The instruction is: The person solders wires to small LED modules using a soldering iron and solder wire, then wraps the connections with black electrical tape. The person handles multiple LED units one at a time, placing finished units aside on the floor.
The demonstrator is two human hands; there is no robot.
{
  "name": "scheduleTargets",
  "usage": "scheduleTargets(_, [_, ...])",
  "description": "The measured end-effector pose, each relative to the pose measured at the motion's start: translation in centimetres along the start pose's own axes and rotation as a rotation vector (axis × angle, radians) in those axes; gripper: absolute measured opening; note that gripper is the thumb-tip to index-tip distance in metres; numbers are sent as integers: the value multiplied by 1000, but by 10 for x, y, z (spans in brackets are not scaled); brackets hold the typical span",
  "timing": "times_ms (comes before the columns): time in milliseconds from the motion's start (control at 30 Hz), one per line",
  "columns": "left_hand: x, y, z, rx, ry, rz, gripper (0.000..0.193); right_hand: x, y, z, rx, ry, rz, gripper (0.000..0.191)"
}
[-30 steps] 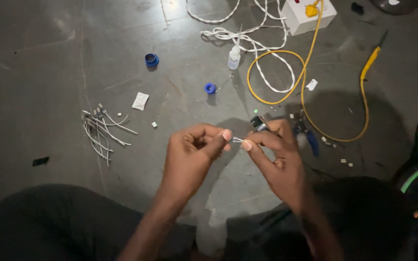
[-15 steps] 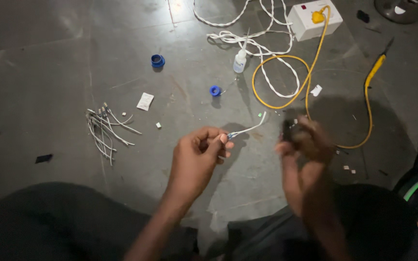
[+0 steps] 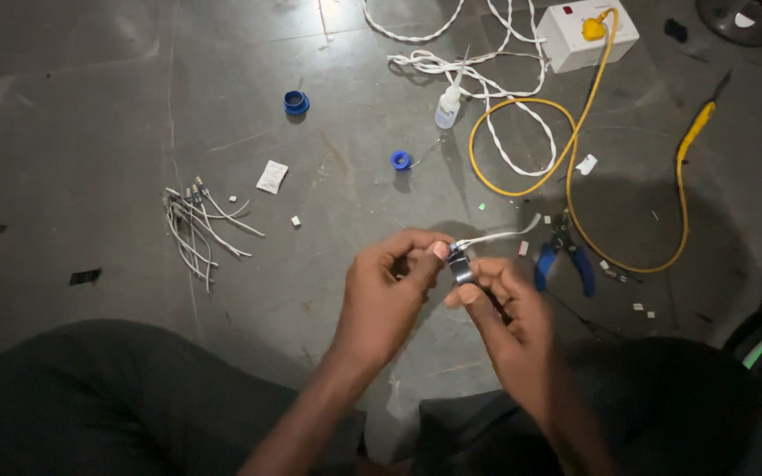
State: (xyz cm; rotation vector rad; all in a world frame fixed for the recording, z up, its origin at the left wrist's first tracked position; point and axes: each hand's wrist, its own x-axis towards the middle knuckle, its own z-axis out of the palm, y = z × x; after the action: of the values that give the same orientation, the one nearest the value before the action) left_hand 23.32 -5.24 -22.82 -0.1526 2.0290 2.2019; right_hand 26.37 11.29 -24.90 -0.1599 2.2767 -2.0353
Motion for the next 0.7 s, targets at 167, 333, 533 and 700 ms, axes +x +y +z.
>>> scheduleTargets(167, [-4, 2, 0, -6, -36, 36, 20, 0, -3, 0, -28, 7, 1, 23])
scheduleTargets(333, [-6, 3, 0, 56, -49, 65, 19, 2, -1, 0, -57, 20, -24, 23])
scheduleTargets(533, [-7, 3, 4, 43, -89, 65, 18, 5, 4, -4, -74, 38, -18, 19])
scheduleTargets(700, [-11, 6, 7, 51, -104, 81, 18, 6, 8, -5, -81, 88, -18, 16])
